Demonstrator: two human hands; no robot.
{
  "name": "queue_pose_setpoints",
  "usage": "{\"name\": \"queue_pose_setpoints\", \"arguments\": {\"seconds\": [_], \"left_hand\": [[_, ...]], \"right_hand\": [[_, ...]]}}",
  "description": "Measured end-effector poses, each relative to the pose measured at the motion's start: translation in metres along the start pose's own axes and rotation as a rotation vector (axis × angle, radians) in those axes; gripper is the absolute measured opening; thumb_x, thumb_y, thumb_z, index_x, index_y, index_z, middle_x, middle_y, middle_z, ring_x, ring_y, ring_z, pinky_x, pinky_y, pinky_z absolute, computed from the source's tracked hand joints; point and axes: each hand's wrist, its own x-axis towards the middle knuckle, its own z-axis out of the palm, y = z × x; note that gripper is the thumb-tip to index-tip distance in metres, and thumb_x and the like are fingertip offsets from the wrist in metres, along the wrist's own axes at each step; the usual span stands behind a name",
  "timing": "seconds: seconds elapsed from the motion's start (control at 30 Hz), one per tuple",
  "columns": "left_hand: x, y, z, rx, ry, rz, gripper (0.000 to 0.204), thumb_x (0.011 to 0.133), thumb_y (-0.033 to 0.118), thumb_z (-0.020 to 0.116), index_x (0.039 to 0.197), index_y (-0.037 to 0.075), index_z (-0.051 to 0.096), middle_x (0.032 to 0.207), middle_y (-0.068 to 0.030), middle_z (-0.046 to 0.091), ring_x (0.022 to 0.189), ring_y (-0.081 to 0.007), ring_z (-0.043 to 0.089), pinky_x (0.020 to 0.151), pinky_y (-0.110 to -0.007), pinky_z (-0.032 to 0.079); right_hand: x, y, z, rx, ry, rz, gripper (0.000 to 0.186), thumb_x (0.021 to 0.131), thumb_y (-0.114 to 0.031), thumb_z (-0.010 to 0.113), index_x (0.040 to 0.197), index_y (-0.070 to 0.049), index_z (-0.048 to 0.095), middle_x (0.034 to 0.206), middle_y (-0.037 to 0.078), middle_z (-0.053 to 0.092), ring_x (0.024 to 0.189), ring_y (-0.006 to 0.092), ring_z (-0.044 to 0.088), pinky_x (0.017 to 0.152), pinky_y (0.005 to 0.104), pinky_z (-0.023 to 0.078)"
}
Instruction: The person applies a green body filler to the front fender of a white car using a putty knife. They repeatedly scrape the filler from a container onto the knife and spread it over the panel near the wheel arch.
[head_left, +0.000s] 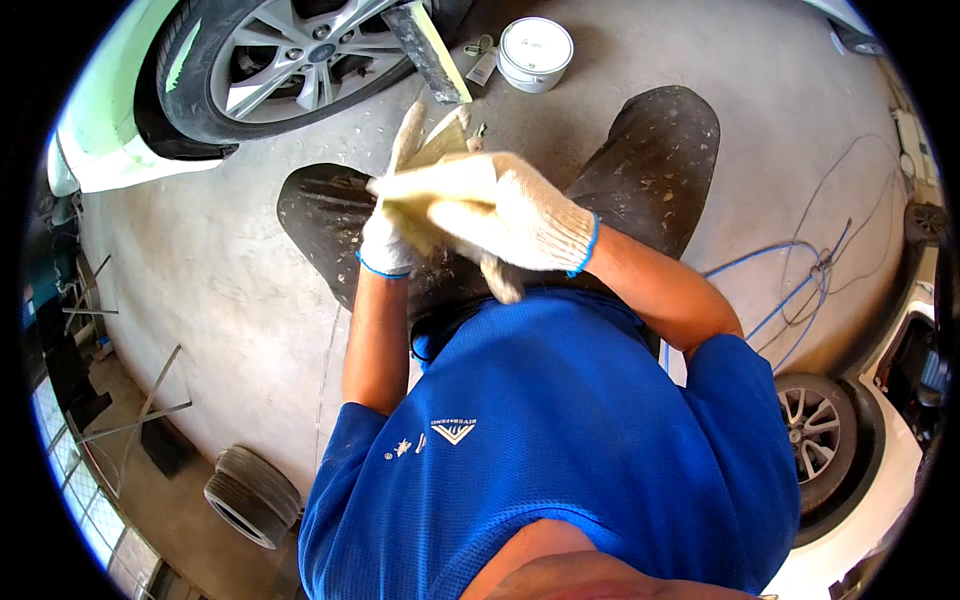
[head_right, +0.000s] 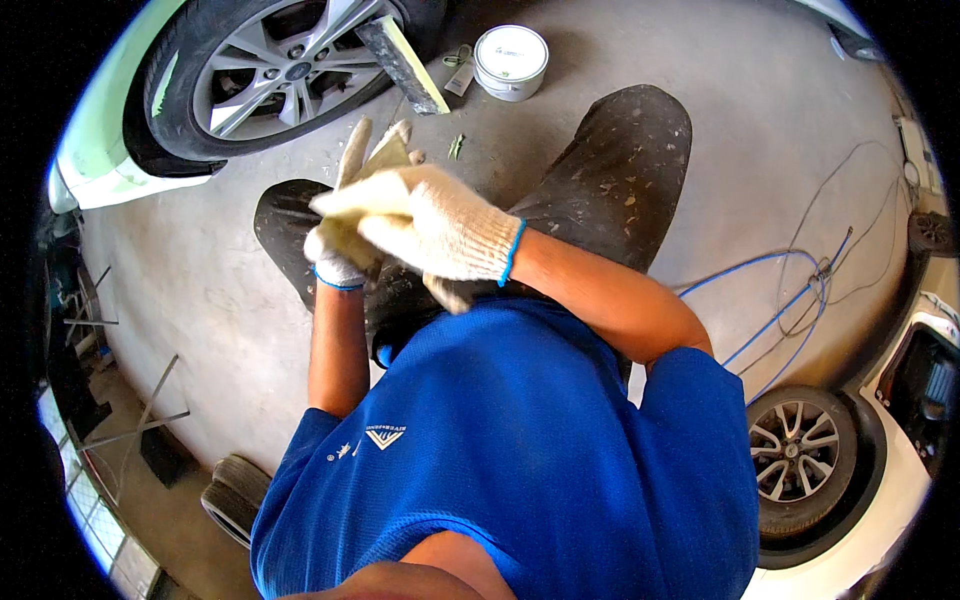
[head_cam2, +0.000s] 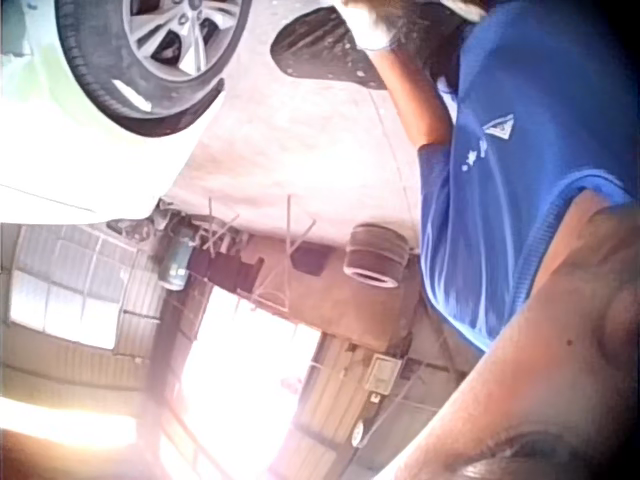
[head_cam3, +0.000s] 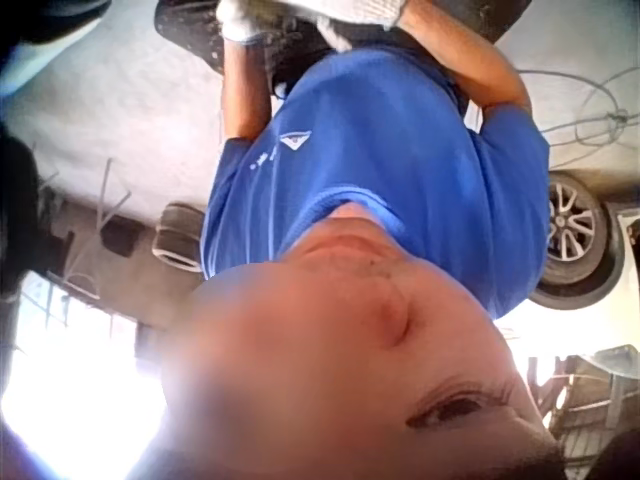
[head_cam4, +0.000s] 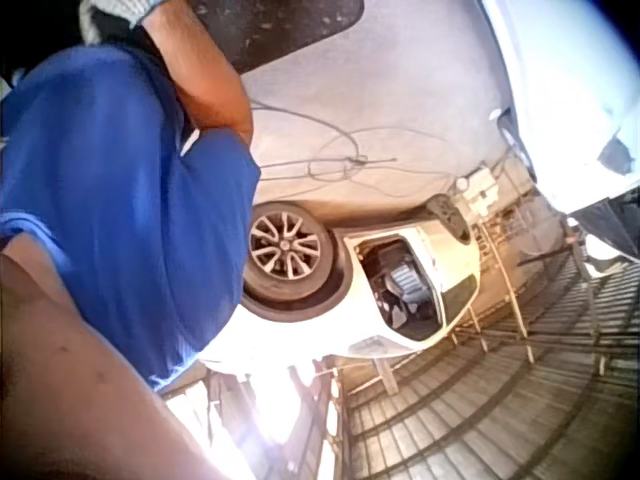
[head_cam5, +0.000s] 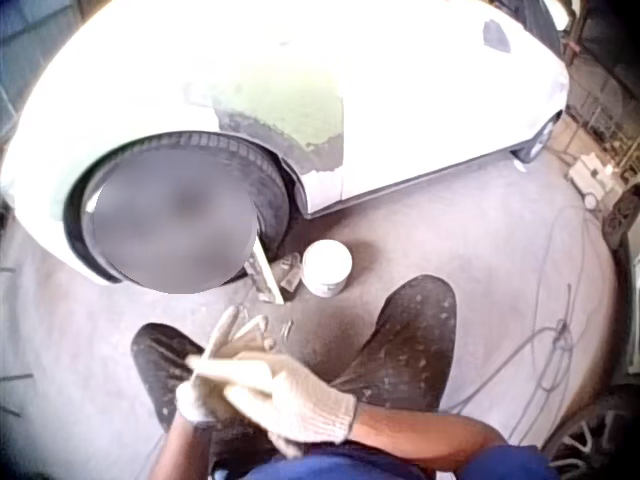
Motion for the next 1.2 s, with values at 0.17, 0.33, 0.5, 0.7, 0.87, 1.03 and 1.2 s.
{"name": "queue_pose_setpoints", "arguments": {"seconds": [0.17,0.33,0.5,0.7,0.87,1.03,1.2], "left_hand": [[0.003,-0.012,-0.003,-0.171,0.240,-0.249,0.075,0.100,0.049,0.052,0.158,0.013,0.022,0.153,-0.0195,0.041,0.139,-0.0321,0.044,0.113,-0.051,0.039],[-0.003,0.000,-0.002,-0.093,0.152,-0.265,0.078,0.097,0.034,0.058,0.158,0.006,0.019,0.153,-0.0184,0.040,0.135,-0.0231,0.048,0.114,-0.038,0.041],[0.004,0.008,0.005,-0.200,-0.336,-0.016,0.080,0.093,0.056,0.052,0.156,0.014,0.026,0.156,-0.0020,0.040,0.145,-0.0156,0.033,0.126,-0.047,0.012],[0.001,0.009,0.012,-0.112,0.074,0.092,0.123,0.072,0.074,0.066,0.156,0.001,0.015,0.154,-0.0314,0.030,0.143,-0.0436,0.034,0.119,-0.055,0.030],[0.010,0.008,0.018,-0.254,0.126,0.048,0.140,0.060,0.078,0.074,0.157,0.000,0.009,0.157,-0.0317,0.024,0.144,-0.0432,0.032,0.120,-0.053,0.028],[0.013,0.001,0.006,-0.231,0.095,0.040,0.141,0.060,0.080,0.072,0.158,0.001,0.009,0.156,-0.0336,0.024,0.144,-0.0430,0.032,0.120,-0.053,0.028],[0.007,0.010,0.009,-0.194,0.156,0.073,0.132,0.064,0.070,0.077,0.158,0.003,0.014,0.153,-0.0307,0.033,0.141,-0.0406,0.038,0.117,-0.052,0.033]], "right_hand": [[0.004,0.015,-0.024,-0.043,0.023,0.059,0.028,0.094,-0.017,0.060,0.118,-0.007,0.071,0.113,0.015,0.072,0.100,0.0237,0.070,0.088,0.0339,0.053],[-0.003,0.004,-0.018,-0.012,-0.213,0.108,0.031,0.096,-0.012,0.057,0.124,-0.008,0.069,0.121,0.013,0.070,0.108,0.0190,0.066,0.096,0.0325,0.051],[-0.005,-0.012,-0.003,-0.002,-0.102,0.182,0.032,0.093,-0.013,0.058,0.123,-0.010,0.069,0.107,0.013,0.073,0.092,0.0207,0.071,0.085,0.0336,0.054],[-0.003,0.024,-0.009,-0.057,0.119,0.094,0.029,0.092,-0.013,0.061,0.119,-0.010,0.071,0.105,0.014,0.073,0.090,0.0230,0.071,0.080,0.0370,0.055],[-0.004,0.025,0.006,-0.133,0.191,-0.054,0.029,0.094,-0.013,0.057,0.120,-0.010,0.070,0.102,0.014,0.073,0.085,0.0220,0.072,0.075,0.0350,0.056],[-0.008,0.014,0.020,0.056,0.200,0.105,0.027,0.092,-0.010,0.060,0.116,-0.007,0.070,0.101,0.017,0.073,0.090,0.0252,0.072,0.081,0.0365,0.056],[0.004,0.022,-0.012,-0.025,0.208,0.228,0.027,0.092,-0.009,0.058,0.115,-0.006,0.071,0.104,0.014,0.073,0.090,0.0272,0.072,0.084,0.0358,0.056]]}}
